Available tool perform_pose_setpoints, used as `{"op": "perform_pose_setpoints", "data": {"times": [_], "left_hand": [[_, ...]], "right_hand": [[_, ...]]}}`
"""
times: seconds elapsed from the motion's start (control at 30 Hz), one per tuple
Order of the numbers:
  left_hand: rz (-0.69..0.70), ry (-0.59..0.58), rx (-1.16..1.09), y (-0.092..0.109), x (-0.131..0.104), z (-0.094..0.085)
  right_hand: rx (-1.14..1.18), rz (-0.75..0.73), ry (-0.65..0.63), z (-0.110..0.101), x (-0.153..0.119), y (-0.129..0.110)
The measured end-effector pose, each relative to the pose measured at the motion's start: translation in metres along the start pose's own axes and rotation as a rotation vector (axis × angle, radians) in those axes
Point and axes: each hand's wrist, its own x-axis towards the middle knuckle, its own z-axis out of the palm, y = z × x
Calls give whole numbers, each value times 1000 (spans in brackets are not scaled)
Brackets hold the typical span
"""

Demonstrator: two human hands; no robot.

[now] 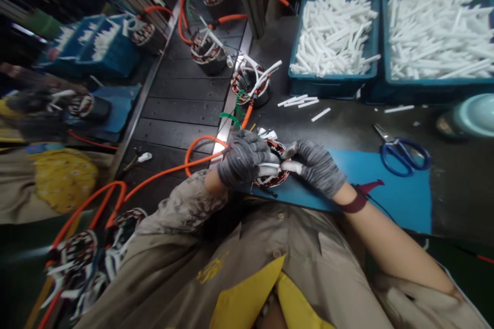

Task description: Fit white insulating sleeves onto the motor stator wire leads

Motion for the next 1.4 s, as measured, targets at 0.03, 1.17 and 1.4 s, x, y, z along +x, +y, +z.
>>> {"op": "perform_pose_setpoints", "data": {"times": [0.03, 1.17, 1.4], "left_hand": [[28, 5, 2, -2, 1, -1], [318, 349, -250, -48, -63, 15], [284, 227, -127, -46, -55, 22]], "right_hand": [[17, 18, 5, -3, -3, 0], [-245, 97, 303, -30, -12, 4], [24, 195, 266, -9, -57, -16]]}}
